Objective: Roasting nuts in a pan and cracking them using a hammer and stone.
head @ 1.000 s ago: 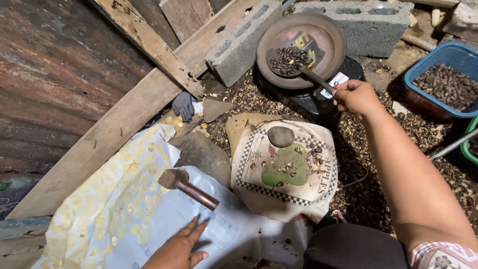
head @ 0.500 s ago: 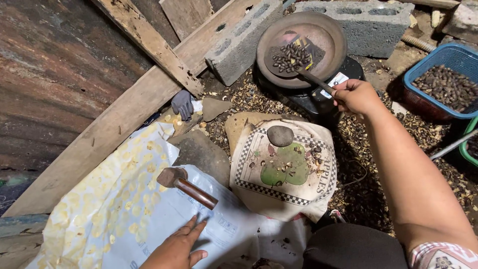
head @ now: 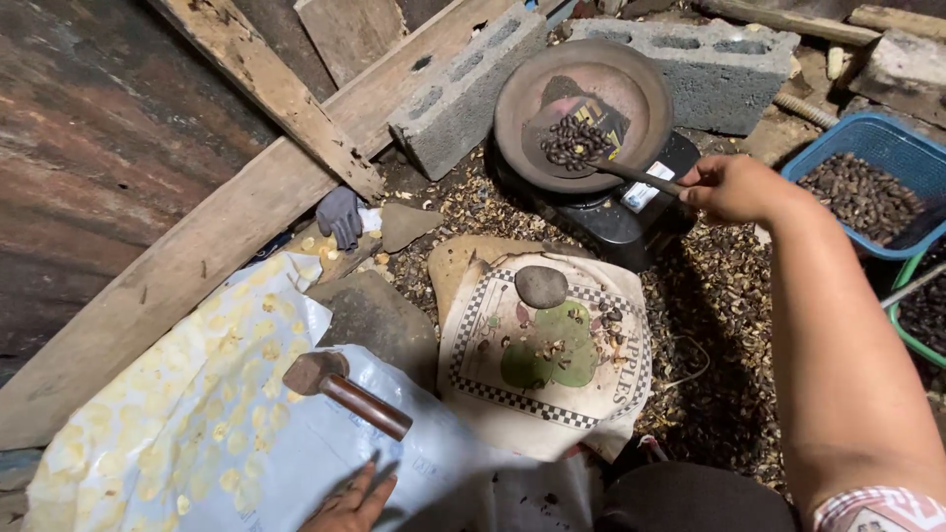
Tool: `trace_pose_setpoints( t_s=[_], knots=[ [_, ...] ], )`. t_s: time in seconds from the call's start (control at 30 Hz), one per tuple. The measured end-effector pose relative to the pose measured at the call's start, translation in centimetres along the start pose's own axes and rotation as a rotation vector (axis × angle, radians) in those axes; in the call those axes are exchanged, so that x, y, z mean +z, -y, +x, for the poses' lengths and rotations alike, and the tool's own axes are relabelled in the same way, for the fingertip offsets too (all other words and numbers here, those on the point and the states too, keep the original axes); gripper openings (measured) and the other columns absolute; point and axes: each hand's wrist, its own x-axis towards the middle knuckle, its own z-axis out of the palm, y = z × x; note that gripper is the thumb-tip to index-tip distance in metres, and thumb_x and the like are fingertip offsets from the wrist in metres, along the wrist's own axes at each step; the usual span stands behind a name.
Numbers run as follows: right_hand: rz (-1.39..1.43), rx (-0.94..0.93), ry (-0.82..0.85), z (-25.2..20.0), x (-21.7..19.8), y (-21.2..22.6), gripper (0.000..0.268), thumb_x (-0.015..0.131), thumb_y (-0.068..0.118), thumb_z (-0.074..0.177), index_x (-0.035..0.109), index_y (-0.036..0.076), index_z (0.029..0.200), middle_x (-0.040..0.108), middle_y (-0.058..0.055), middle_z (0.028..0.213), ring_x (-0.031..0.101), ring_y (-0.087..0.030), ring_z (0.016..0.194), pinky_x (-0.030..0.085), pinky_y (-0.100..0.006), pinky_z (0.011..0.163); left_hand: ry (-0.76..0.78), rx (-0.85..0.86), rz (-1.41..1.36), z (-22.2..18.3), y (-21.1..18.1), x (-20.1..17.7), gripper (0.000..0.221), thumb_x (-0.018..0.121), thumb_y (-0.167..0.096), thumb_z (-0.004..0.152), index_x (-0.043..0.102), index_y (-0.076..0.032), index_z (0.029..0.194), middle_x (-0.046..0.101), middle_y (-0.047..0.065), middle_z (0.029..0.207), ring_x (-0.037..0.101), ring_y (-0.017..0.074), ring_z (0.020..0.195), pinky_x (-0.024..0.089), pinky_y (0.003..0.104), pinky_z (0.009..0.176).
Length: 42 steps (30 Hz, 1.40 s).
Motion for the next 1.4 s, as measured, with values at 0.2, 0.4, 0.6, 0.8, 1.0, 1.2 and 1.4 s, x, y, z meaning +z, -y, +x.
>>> trace_pose_setpoints(
  t_s=[0.2, 0.4, 0.6, 0.8, 1.0, 1.2, 1.4],
  knots=[
    [-0.695, -0.154, -0.268, 9.7, 2.9, 3.6, 0.043, 0.076, 0.043, 0.090, 0.075, 0.010, 0.117, 0.075, -0.019, 0.109, 0.071, -0.041, 0.096, 0.057, -0.049, 0.089, -0.351, 0.004, 0.027, 3.8, 2.1, 7.9, 0.051, 0.041, -0.034, 0.101, 0.045, -0.040, 0.152, 0.038, 0.015, 0.160, 0.047, 0.0287, 0.138, 0.036, 0.046, 0.115],
    [-0.638, -0.170, -0.474, 16.6, 10.5, 5.7, 0.048, 0.065, 0.046, 0.100, 0.069, 0.005, 0.125, 0.068, -0.027, 0.123, 0.068, -0.043, 0.108, 0.054, -0.050, 0.092, -0.532, 0.023, 0.088, 7.9, 3.7, 10.4, 0.048, 0.047, -0.038, 0.098, 0.056, -0.038, 0.145, 0.055, 0.014, 0.151, 0.060, 0.0298, 0.128, 0.043, 0.047, 0.107],
    [-0.852, -0.072, -0.387, 15.7, 13.4, 10.0, 0.085, 0.054, 0.068, 0.096, 0.041, 0.002, 0.148, 0.052, -0.025, 0.138, 0.064, -0.040, 0.115, 0.053, -0.052, 0.084, -0.621, 0.185, -0.024, 8.1, 3.7, 10.6, 0.045, 0.052, -0.033, 0.100, 0.056, -0.024, 0.145, 0.060, 0.013, 0.148, 0.061, 0.0276, 0.132, 0.042, 0.043, 0.110],
    [-0.796, -0.253, -0.305, 20.8, 13.4, 5.2, 0.042, 0.055, 0.030, 0.104, 0.057, 0.010, 0.141, 0.063, -0.027, 0.132, 0.068, -0.043, 0.112, 0.055, -0.053, 0.090, -0.722, 0.365, -0.122, 8.0, 2.8, 11.4, 0.045, 0.057, -0.028, 0.103, 0.056, -0.011, 0.144, 0.065, 0.011, 0.145, 0.061, 0.0253, 0.136, 0.042, 0.040, 0.113],
    [0.145, -0.050, -0.269, 22.2, 10.4, 2.9, 0.020, 0.066, 0.019, 0.102, 0.069, 0.002, 0.112, 0.068, -0.018, 0.094, 0.070, -0.030, 0.075, 0.053, -0.043, 0.064, -0.555, 0.425, -0.465, -0.1, -11.2, -19.7, 0.055, 0.072, -0.034, 0.093, 0.060, -0.008, 0.139, 0.055, 0.021, 0.150, 0.051, 0.0344, 0.139, 0.041, 0.046, 0.111],
    [0.793, -0.230, 0.411, 7.7, 13.2, 8.7, 0.017, 0.057, 0.017, 0.110, 0.066, 0.005, 0.104, 0.066, -0.010, 0.090, 0.059, -0.021, 0.068, 0.049, -0.035, 0.057, -0.210, 0.762, -2.011, 11.9, -18.2, -25.1, 0.060, 0.050, -0.052, 0.101, 0.054, -0.011, 0.145, 0.061, 0.008, 0.147, 0.062, 0.0199, 0.130, 0.051, 0.036, 0.104],
    [-0.265, -0.536, -0.093, -7.9, 24.9, 6.3, 0.018, 0.054, 0.019, 0.108, 0.064, 0.004, 0.109, 0.066, -0.022, 0.100, 0.066, -0.043, 0.093, 0.053, -0.049, 0.082, -0.107, 0.821, -2.804, 25.6, -17.9, -11.2, 0.028, 0.051, -0.028, 0.111, 0.065, -0.005, 0.119, 0.072, 0.013, 0.118, 0.073, 0.0269, 0.105, 0.059, 0.037, 0.094]
  ],
)
